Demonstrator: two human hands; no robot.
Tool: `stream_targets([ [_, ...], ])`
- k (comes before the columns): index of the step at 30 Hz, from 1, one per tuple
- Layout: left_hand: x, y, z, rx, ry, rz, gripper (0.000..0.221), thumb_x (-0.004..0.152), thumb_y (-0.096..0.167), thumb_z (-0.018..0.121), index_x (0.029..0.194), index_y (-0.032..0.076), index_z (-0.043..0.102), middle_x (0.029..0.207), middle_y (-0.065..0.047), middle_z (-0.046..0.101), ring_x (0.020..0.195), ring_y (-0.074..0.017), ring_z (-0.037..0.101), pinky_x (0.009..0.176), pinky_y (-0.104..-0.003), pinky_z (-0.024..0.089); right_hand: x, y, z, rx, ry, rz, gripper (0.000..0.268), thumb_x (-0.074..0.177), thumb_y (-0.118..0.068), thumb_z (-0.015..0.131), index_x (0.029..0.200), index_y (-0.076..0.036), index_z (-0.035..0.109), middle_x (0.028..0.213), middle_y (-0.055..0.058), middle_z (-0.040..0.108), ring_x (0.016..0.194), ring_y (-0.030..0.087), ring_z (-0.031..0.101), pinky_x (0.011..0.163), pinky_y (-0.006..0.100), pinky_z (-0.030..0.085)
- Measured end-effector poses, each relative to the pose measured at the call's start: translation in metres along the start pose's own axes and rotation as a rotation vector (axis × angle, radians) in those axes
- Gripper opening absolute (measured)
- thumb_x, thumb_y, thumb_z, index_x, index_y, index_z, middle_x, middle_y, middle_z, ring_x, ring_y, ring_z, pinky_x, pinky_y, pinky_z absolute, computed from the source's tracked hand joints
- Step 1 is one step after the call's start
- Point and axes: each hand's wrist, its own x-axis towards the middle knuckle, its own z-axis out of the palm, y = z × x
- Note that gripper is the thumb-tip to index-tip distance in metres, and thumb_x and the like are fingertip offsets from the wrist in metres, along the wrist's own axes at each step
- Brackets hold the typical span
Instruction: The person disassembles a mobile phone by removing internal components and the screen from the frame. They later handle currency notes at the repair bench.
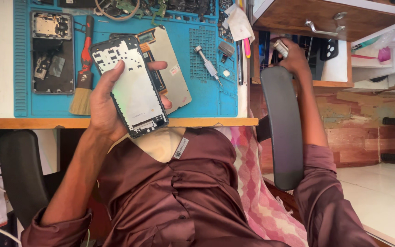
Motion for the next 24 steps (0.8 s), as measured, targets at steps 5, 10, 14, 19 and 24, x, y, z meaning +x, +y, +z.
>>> stream_targets([
  [5, 0.001, 0.002, -0.001, 0.008, -0.012, 0.002, 0.066, 0.108, 0.045, 0.041, 0.146, -0.009, 0.046, 0.136, -0.022, 0.061, 0.09, -0.039, 0.071, 0.076, -0.05, 0.062, 0.005, -0.003, 0.0, 0.005, -0.064, 0.021, 0.046, 0.085, -0.022, 0.082, 0.13, -0.015, 0.072, 0.1, 0.007, 0.071, 0.09, 0.018, 0.066, 0.079, 0.036, 0.052],
  [10, 0.0, 0.001, 0.0, -0.004, -0.002, -0.02, 0.067, 0.107, 0.045, 0.04, 0.147, -0.009, 0.047, 0.134, -0.021, 0.062, 0.09, -0.0375, 0.072, 0.077, -0.049, 0.062, 0.001, -0.003, 0.004, -0.051, -0.022, -0.111, 0.05, 0.078, -0.019, 0.083, 0.126, -0.013, 0.069, 0.111, 0.009, 0.074, 0.097, 0.021, 0.07, 0.085, 0.037, 0.053],
  [14, 0.001, 0.001, 0.001, 0.038, -0.004, -0.023, 0.067, 0.107, 0.045, 0.04, 0.145, -0.009, 0.049, 0.129, -0.021, 0.064, 0.089, -0.0358, 0.072, 0.078, -0.048, 0.062, 0.002, -0.007, 0.006, 0.028, -0.063, 0.036, 0.027, 0.092, -0.02, 0.076, 0.118, -0.01, 0.072, 0.112, 0.01, 0.075, 0.102, 0.022, 0.069, 0.089, 0.037, 0.051],
  [19, 0.005, 0.002, 0.0, 0.101, -0.036, -0.107, 0.069, 0.107, 0.048, 0.04, 0.146, -0.007, 0.054, 0.109, -0.022, 0.067, 0.088, -0.032, 0.075, 0.079, -0.043, 0.063, -0.002, -0.014, 0.007, 0.406, -0.059, 0.241, 0.018, 0.105, -0.016, 0.068, 0.122, -0.008, 0.07, 0.109, 0.007, 0.072, 0.099, 0.017, 0.061, 0.086, 0.034, 0.049],
  [24, 0.013, 0.002, 0.004, 0.213, -0.037, -0.212, 0.062, 0.106, 0.044, 0.044, 0.143, -0.003, 0.058, 0.099, -0.023, 0.069, 0.081, -0.0274, 0.076, 0.074, -0.037, 0.062, -0.016, -0.011, -0.005, 0.233, 0.155, 0.321, 0.018, 0.102, -0.014, 0.065, 0.12, -0.008, 0.062, 0.103, 0.006, 0.072, 0.086, 0.014, 0.072, 0.073, 0.035, 0.059],
])
